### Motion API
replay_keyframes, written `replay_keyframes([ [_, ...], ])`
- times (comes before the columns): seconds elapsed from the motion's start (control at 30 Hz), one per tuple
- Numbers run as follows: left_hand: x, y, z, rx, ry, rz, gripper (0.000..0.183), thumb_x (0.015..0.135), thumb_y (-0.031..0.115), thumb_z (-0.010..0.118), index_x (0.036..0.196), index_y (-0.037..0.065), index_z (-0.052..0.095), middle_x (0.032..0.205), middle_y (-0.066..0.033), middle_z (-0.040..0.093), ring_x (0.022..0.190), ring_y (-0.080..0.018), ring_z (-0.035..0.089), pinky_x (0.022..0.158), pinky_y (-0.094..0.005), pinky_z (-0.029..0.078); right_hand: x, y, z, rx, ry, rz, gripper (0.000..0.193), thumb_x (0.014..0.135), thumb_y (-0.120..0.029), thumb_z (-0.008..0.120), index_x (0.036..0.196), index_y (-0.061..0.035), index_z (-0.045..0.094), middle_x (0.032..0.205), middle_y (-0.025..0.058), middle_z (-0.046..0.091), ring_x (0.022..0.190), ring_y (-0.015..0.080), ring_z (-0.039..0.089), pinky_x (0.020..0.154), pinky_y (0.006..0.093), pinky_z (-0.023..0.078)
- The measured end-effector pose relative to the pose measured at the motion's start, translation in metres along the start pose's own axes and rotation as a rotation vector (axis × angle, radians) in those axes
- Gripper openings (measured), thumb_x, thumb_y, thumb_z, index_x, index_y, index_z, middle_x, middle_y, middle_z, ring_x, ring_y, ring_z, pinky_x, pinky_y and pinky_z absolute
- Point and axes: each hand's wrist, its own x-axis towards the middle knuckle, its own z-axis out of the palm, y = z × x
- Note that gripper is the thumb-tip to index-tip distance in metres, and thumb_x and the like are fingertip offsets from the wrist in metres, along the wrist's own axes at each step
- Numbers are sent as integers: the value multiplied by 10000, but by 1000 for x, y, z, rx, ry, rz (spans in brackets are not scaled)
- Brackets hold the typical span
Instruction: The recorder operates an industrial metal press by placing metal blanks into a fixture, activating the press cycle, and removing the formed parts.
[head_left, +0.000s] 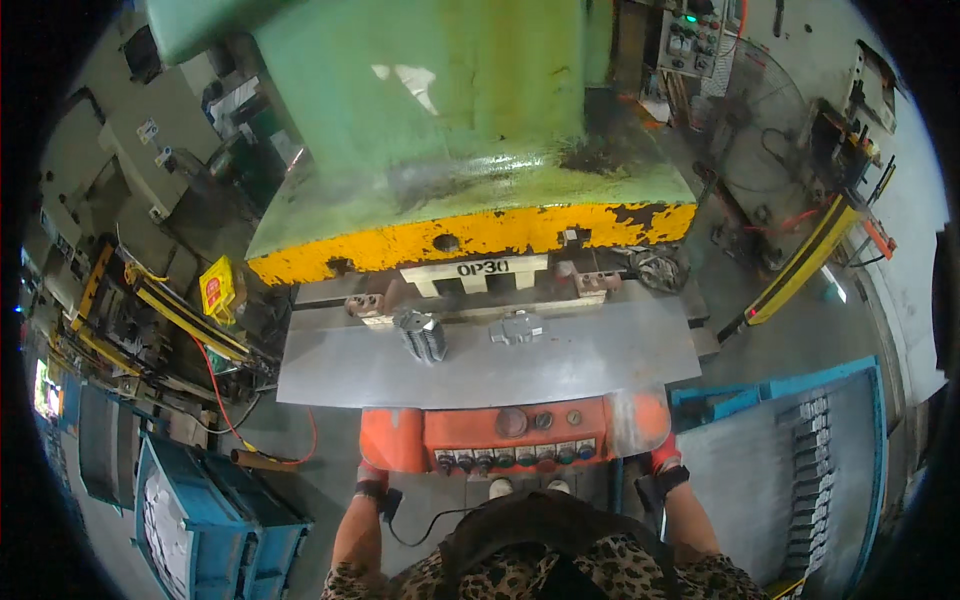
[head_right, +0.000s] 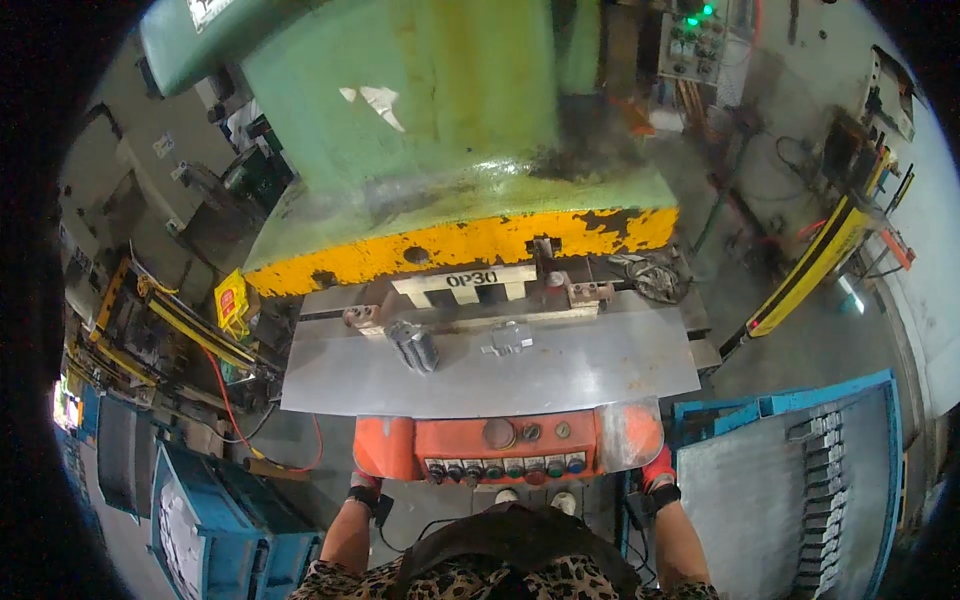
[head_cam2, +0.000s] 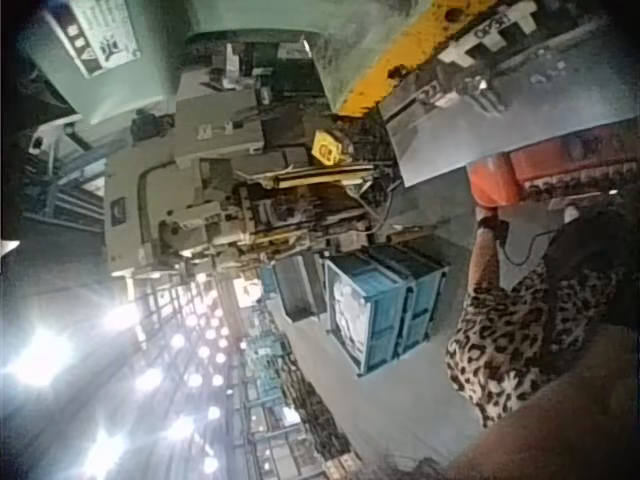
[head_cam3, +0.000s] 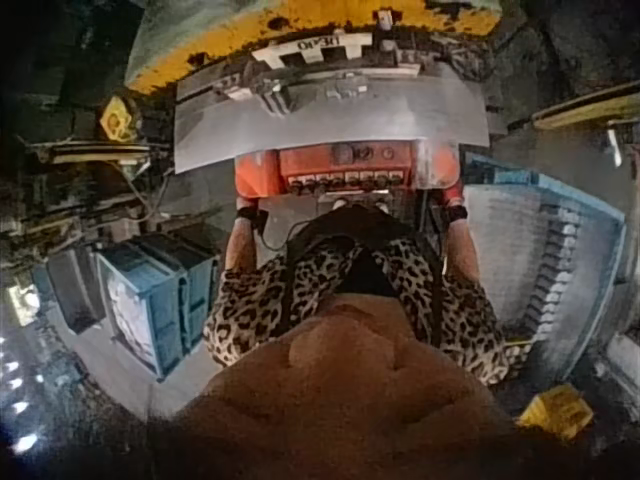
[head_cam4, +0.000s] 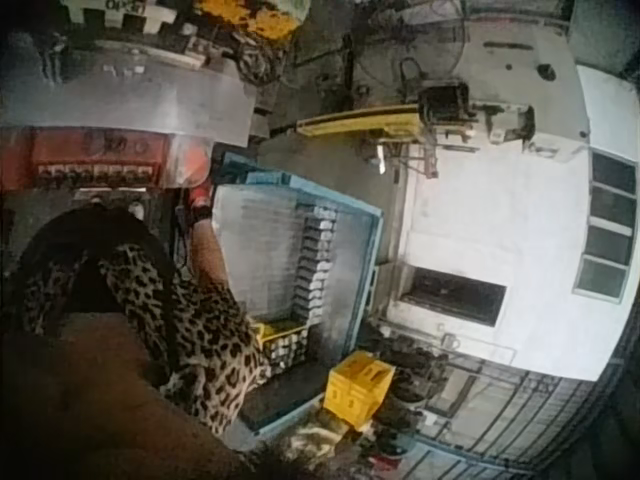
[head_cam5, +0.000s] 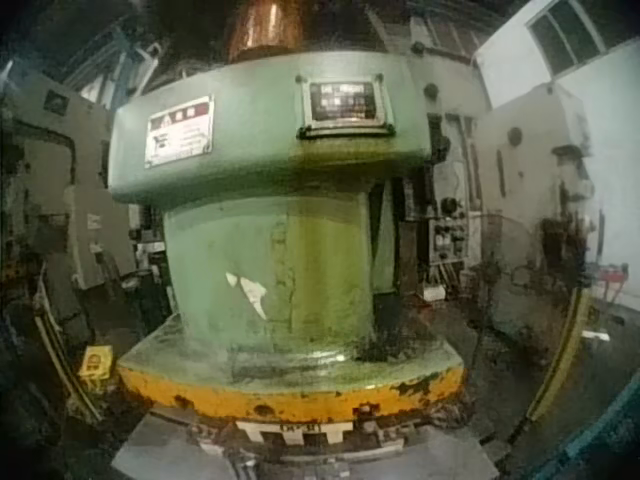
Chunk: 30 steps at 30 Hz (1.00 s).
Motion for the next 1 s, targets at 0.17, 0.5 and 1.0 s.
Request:
replay_keyframes([
  [0.17, 11, 11, -3, 367, 25, -43, 458, 1050, 401, 631, 1366, 70, 658, 1394, -155, 677, 1232, -345, 651, 1054, -483, 508, -4, -10, -13, 90, 157, -171, 372, 1036, -256, 755, 1347, -52, 773, 1386, 162, 796, 1289, 315, 756, 1047, 435, 604],
  [0.5, 43, 264, 122, 1231, 581, 608, 390, 1010, 390, 785, 1210, 55, 772, 1193, -212, 803, 1123, -426, 755, 953, -523, 598, -71, -59, -41, 3, 119, -132, 323, 1050, -279, 742, 1302, -77, 750, 1141, 124, 811, 1033, 341, 773, 873, 419, 616],
  [1.0, 285, 465, 508, 1756, 252, 425, 868, 829, 871, 715, 1327, 170, 835, 1375, -118, 810, 1323, -296, 746, 1097, -563, 550, -205, -101, -53, 568, 488, 318, 359, 1013, -122, 766, 1327, -21, 625, 905, 30, 670, 610, 133, 601, 509, 330, 490],
])
